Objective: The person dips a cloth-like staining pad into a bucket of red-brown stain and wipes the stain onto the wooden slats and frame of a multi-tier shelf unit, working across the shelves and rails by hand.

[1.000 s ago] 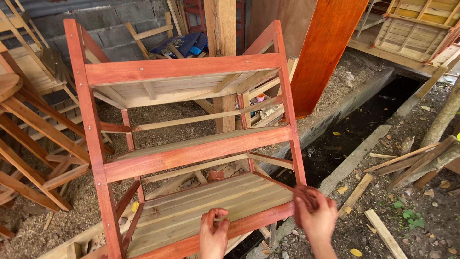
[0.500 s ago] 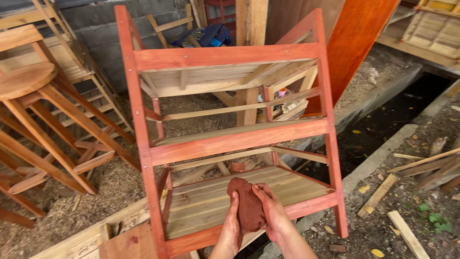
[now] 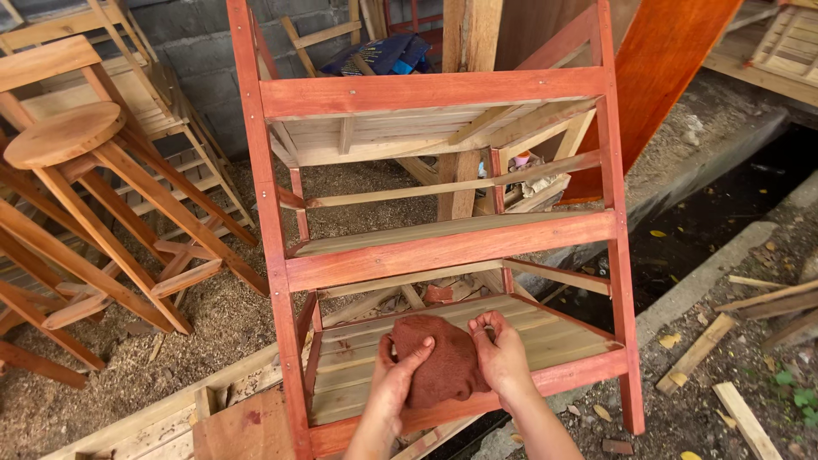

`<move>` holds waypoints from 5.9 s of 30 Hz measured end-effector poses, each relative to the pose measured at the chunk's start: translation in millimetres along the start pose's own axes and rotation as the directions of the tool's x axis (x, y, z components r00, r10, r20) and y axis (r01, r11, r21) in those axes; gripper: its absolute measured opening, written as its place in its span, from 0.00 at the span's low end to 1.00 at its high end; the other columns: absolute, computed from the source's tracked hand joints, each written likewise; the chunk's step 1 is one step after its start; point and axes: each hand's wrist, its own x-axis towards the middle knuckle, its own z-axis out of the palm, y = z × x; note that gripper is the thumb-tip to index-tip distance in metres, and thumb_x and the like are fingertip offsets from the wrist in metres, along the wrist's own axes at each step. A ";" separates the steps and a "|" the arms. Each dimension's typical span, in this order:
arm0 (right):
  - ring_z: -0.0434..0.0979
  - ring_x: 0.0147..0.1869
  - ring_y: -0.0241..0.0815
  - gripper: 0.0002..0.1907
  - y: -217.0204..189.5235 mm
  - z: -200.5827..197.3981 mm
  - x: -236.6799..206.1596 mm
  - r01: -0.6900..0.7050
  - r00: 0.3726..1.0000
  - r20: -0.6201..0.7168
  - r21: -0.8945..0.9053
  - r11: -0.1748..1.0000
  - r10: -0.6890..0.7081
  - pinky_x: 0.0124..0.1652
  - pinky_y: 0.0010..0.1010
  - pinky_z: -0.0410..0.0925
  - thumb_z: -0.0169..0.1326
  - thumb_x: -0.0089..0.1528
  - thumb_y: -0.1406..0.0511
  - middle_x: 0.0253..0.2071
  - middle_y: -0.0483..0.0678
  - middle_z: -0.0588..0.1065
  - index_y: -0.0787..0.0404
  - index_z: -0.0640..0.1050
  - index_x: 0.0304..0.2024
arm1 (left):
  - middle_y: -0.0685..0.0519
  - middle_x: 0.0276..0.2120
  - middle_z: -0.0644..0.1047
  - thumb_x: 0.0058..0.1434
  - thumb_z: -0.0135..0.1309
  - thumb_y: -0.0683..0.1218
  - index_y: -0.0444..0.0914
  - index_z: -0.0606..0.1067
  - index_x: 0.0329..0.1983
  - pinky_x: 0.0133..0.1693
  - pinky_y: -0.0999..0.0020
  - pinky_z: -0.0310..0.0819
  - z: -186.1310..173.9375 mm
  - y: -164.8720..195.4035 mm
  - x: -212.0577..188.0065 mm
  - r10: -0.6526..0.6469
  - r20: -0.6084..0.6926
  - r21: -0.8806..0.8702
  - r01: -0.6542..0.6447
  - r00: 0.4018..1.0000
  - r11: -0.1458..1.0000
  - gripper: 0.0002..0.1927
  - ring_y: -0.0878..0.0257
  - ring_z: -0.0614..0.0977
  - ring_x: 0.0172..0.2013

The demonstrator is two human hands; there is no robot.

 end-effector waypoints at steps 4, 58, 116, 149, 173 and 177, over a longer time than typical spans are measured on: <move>0.57 0.30 0.38 0.08 7.4 -15.4 34.5 -0.163 0.984 0.058 -0.046 0.986 0.166 0.30 0.30 0.55 0.56 0.67 0.61 0.25 0.45 0.64 0.60 0.75 0.39 | 0.37 0.58 0.77 0.46 0.70 0.57 0.34 0.53 0.73 0.56 0.56 0.78 15.4 11.3 23.0 -0.013 -0.040 0.023 0.014 0.999 1.000 0.57 0.48 0.82 0.57; 0.71 0.68 0.44 0.26 44.5 75.0 201.5 0.633 0.056 0.988 -0.148 0.760 0.145 0.65 0.36 0.68 0.70 0.49 0.66 0.64 0.44 0.71 0.43 0.84 0.51 | 0.46 0.40 0.81 0.58 0.59 0.44 0.38 0.82 0.42 0.44 0.62 0.76 -28.2 26.6 67.5 0.659 -0.543 0.741 -0.073 0.521 0.668 0.11 0.53 0.83 0.40; 0.66 0.71 0.51 0.30 -15.4 287.9 99.7 0.836 0.288 0.889 -0.414 0.359 0.355 0.69 0.58 0.53 0.66 0.57 0.55 0.63 0.49 0.71 0.47 0.75 0.61 | 0.50 0.40 0.78 0.63 0.55 0.42 0.36 0.80 0.42 0.31 0.70 0.77 -130.9 23.3 10.9 0.554 -0.710 0.530 -0.189 0.435 0.827 0.08 0.64 0.82 0.36; 0.75 0.62 0.44 0.18 29.1 261.9 108.8 0.800 0.105 0.990 -0.027 0.599 -0.096 0.70 0.43 0.60 0.68 0.51 0.65 0.53 0.38 0.80 0.46 0.84 0.44 | 0.51 0.42 0.78 0.62 0.54 0.40 0.35 0.79 0.44 0.33 0.72 0.78 -116.9 8.5 27.7 0.625 -0.636 0.581 -0.253 0.453 0.774 0.09 0.64 0.82 0.38; 0.56 0.76 0.51 0.23 36.8 199.9 145.7 0.822 0.342 0.929 -0.370 0.433 0.145 0.72 0.60 0.46 0.67 0.55 0.63 0.68 0.38 0.68 0.36 0.80 0.51 | 0.51 0.38 0.79 0.62 0.54 0.40 0.36 0.80 0.41 0.38 0.68 0.76 -92.2 0.2 44.5 0.586 -0.589 0.556 -0.247 0.557 0.794 0.07 0.63 0.82 0.38; 0.47 0.81 0.52 0.28 17.4 259.5 118.1 0.829 0.350 0.922 -0.387 0.403 0.165 0.72 0.64 0.44 0.64 0.56 0.65 0.74 0.39 0.60 0.30 0.78 0.55 | 0.51 0.37 0.80 0.61 0.55 0.39 0.36 0.80 0.41 0.40 0.70 0.75 -90.9 4.5 36.7 0.727 -0.493 0.707 -0.267 0.479 0.655 0.07 0.63 0.82 0.38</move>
